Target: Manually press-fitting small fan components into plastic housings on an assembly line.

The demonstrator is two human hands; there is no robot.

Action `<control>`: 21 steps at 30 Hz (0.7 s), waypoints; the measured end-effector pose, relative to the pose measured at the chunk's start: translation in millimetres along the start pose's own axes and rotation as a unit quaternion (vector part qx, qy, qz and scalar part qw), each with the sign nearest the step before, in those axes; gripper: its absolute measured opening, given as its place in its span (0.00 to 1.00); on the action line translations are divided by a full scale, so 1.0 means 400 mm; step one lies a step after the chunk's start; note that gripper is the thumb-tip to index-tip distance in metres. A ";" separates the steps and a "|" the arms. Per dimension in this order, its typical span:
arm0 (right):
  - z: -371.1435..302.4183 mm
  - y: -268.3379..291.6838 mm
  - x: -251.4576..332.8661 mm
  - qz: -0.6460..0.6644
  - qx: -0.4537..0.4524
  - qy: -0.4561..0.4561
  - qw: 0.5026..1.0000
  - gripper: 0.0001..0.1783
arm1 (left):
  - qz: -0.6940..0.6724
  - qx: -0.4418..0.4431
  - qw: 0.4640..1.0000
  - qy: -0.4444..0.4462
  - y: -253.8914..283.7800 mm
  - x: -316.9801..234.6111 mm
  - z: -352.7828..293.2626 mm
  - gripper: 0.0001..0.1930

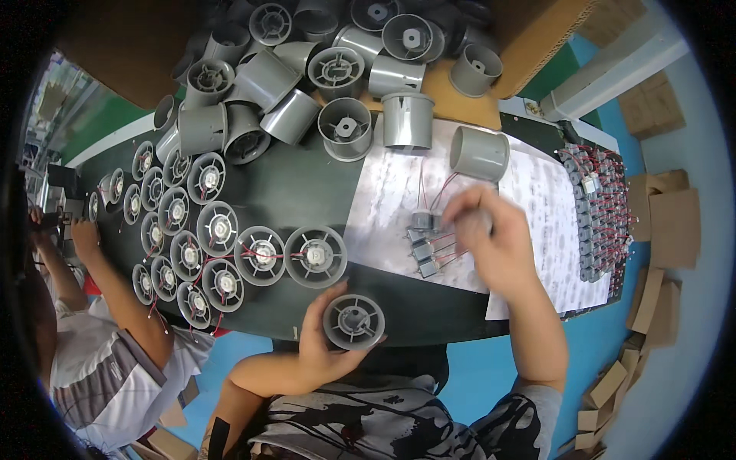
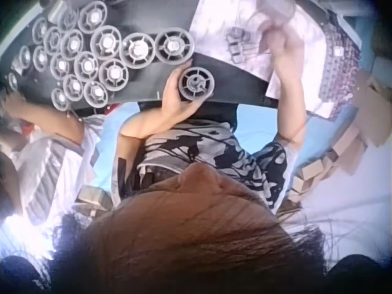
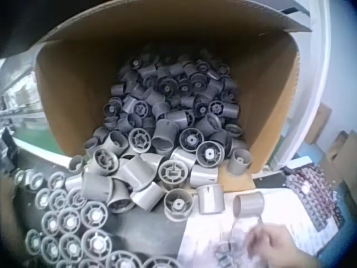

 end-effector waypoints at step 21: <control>-0.126 -0.229 0.080 -0.364 0.343 0.222 0.837 0.10 | 0.053 0.031 0.996 -0.061 0.057 -0.047 0.008 0.39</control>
Point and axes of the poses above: each hand's wrist, its own z-axis towards the middle knuckle, its own y-axis out of the back of the hand, x = y × z, the point moved 8 cm from there along z, towards the middle knuckle, and after that the axes turned 4 degrees about z, right-handed, at the moved point
